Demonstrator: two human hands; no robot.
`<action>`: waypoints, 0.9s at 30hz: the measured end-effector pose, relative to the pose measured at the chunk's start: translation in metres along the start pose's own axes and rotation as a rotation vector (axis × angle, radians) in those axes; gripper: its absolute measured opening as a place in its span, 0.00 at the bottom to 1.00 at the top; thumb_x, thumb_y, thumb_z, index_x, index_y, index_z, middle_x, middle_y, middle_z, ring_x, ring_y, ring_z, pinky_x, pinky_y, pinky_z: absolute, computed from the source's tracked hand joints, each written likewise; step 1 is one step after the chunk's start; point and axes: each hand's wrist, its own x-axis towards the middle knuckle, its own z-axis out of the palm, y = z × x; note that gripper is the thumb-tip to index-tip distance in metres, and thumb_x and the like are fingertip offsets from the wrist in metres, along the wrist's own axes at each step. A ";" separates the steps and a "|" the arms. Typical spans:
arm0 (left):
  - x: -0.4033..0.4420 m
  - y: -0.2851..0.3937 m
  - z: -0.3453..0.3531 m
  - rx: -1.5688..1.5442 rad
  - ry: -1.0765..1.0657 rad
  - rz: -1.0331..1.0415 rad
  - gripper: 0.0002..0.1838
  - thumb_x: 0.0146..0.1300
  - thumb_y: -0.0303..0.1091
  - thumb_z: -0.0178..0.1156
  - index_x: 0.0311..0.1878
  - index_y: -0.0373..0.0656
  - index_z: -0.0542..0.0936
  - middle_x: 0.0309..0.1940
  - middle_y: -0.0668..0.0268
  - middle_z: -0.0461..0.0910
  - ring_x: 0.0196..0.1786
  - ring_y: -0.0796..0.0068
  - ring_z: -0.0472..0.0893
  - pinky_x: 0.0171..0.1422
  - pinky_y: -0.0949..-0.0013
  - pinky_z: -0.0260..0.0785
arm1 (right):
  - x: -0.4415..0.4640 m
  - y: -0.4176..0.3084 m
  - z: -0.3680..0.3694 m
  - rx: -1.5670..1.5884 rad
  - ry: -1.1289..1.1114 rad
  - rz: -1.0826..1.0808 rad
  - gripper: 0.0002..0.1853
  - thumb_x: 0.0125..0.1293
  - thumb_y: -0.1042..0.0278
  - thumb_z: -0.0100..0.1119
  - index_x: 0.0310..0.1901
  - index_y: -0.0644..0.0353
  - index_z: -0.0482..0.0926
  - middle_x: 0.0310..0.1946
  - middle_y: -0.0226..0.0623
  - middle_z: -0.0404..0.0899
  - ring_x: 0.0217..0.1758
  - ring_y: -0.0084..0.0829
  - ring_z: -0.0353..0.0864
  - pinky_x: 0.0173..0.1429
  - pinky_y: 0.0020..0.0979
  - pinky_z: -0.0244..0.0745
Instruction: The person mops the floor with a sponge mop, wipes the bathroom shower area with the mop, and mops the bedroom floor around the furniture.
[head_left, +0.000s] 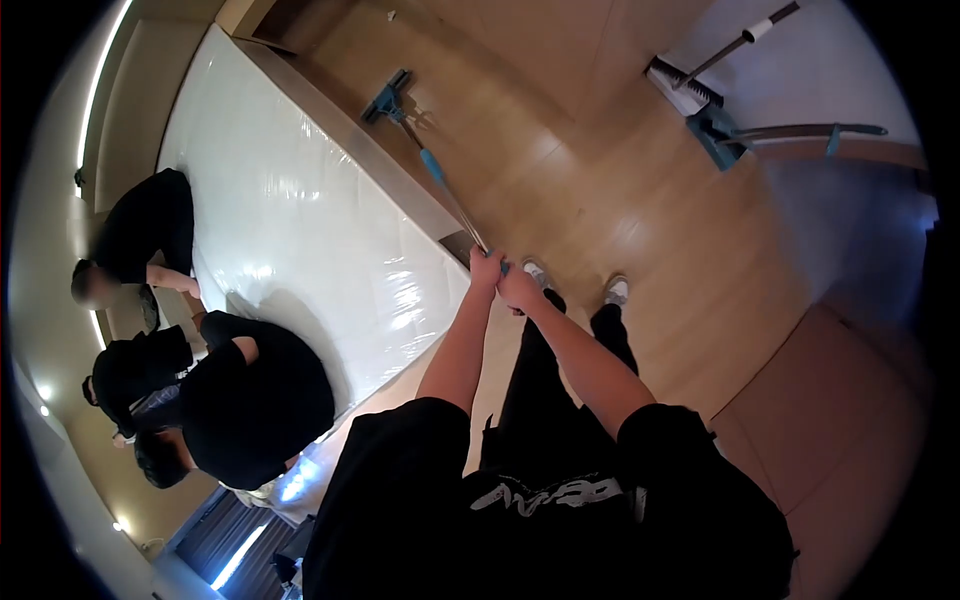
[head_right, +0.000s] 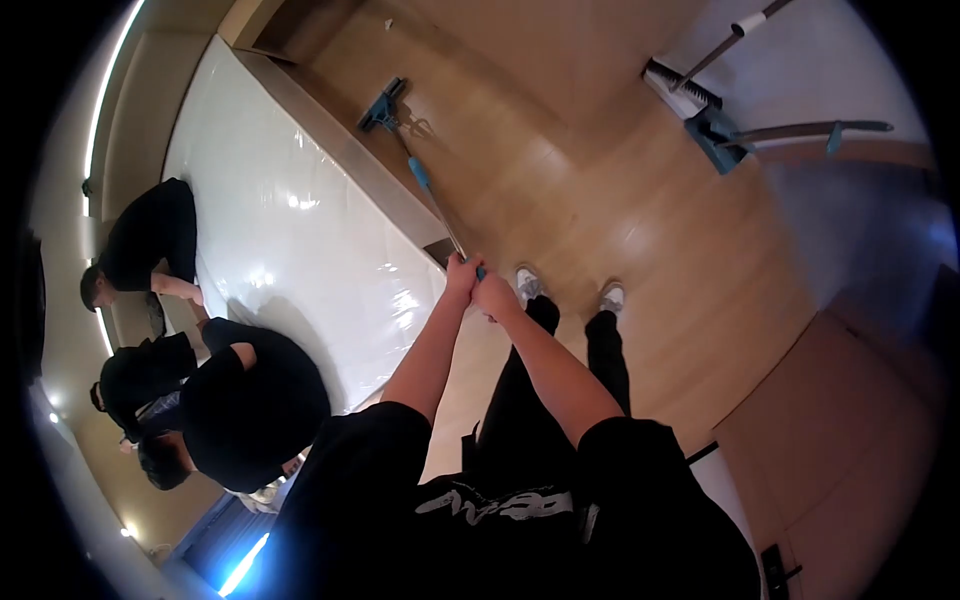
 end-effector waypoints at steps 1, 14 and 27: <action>-0.021 0.053 -0.006 -0.181 -0.023 -0.140 0.12 0.51 0.25 0.55 0.37 0.33 0.65 0.24 0.60 0.71 0.21 0.71 0.73 0.23 0.69 0.69 | -0.007 -0.006 -0.002 0.053 -0.026 0.007 0.22 0.62 0.52 0.38 0.29 0.67 0.69 0.14 0.45 0.72 0.14 0.40 0.75 0.19 0.37 0.70; -0.175 -0.053 0.200 -0.454 -0.004 -0.842 0.09 0.47 0.26 0.55 0.17 0.39 0.67 0.08 0.63 0.65 0.11 0.67 0.68 0.12 0.66 0.62 | -0.305 0.281 -0.169 -0.072 -0.062 0.187 0.18 0.57 0.53 0.50 0.36 0.64 0.71 0.27 0.50 0.74 0.32 0.45 0.75 0.37 0.37 0.68; -0.278 -0.036 0.207 -0.453 0.024 -0.688 0.09 0.51 0.33 0.54 0.21 0.41 0.68 0.12 0.68 0.66 0.12 0.76 0.66 0.15 0.73 0.60 | -0.373 0.322 -0.163 -0.124 -0.006 0.182 0.21 0.57 0.51 0.49 0.41 0.63 0.67 0.31 0.58 0.73 0.37 0.56 0.72 0.39 0.46 0.67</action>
